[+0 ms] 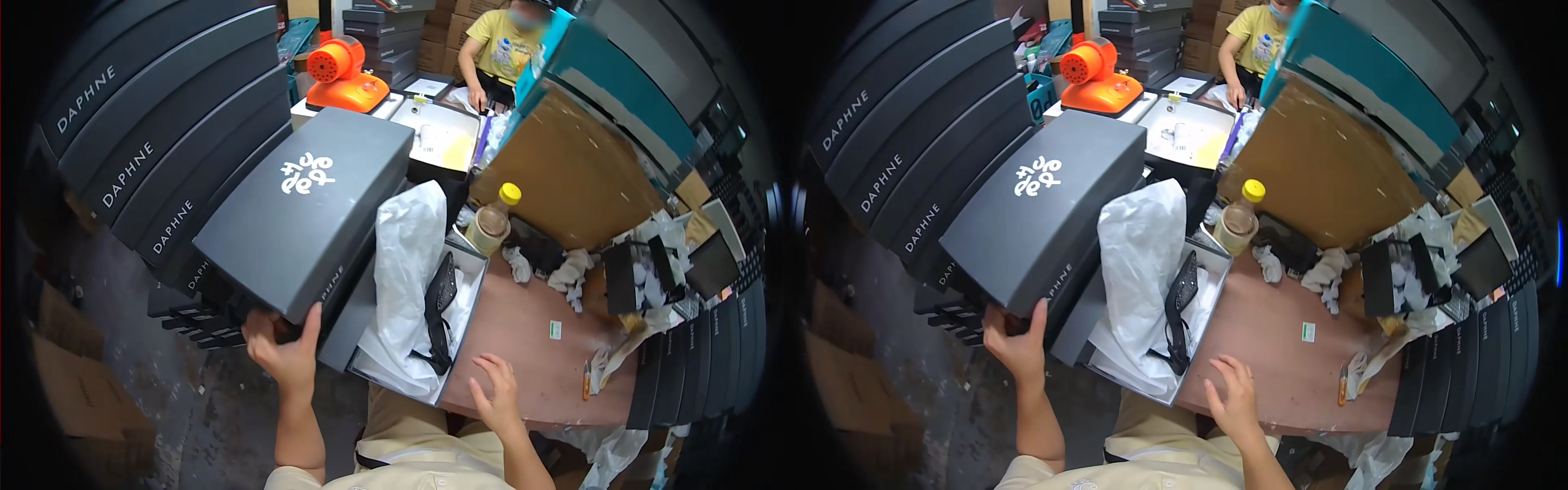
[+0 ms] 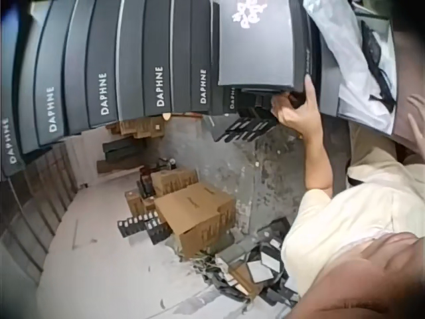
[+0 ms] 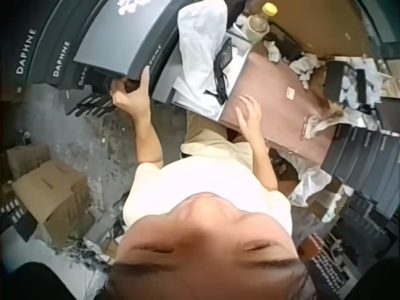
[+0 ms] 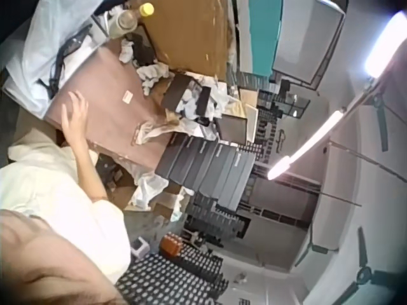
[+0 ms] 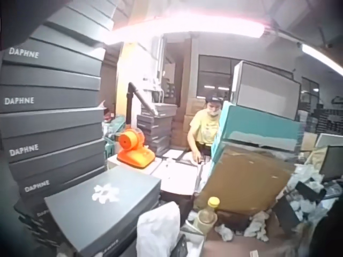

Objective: Packaging manufactured sandals and high heels into shoe boxes using protective wrapping materials.

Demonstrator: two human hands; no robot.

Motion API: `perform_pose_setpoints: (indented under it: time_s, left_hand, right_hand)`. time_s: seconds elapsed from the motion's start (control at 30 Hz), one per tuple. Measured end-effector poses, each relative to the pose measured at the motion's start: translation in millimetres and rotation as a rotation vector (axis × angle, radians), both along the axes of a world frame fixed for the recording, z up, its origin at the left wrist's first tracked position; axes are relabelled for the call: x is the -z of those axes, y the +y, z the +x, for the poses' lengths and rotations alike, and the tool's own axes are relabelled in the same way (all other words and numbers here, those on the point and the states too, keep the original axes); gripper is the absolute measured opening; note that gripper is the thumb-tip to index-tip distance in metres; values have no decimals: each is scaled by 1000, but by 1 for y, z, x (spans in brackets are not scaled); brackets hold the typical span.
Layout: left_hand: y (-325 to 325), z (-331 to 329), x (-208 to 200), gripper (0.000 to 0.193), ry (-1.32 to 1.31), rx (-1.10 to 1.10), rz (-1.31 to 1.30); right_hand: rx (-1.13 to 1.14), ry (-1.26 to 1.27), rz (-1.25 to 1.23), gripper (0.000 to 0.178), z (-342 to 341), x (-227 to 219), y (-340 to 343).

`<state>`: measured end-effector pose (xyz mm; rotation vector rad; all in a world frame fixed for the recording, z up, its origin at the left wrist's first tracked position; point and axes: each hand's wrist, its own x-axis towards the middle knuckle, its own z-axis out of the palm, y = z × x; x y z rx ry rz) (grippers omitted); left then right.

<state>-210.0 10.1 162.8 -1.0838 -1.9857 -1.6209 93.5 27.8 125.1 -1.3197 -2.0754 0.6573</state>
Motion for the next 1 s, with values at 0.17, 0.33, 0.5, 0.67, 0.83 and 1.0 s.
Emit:
perform_pose_setpoints:
  time_s: [0.17,0.33,0.5,0.67,0.83,1.0]
  left_hand:
    - [25,0,-16,21,-271,69,494]
    - [23,30,-83,21,-315,-4,660]
    - [-17,96,-81,25,119,-45,545]
    - [-83,143,-78,47,-355,1117,-463]
    - [-50,219,41,19,590,639,400]
    - [-75,198,63,23,401,1218,205]
  right_hand:
    - [-70,109,3,35,7,8,-14]
    - [-72,122,17,40,24,-6,-15]
    - [-275,767,-427,61,16,-52,12]
    - [-446,1671,-859,75,16,-92,32]
    - [-47,1682,-668,54,74,-63,39]
    - [97,1521,-634,51,142,3,17]
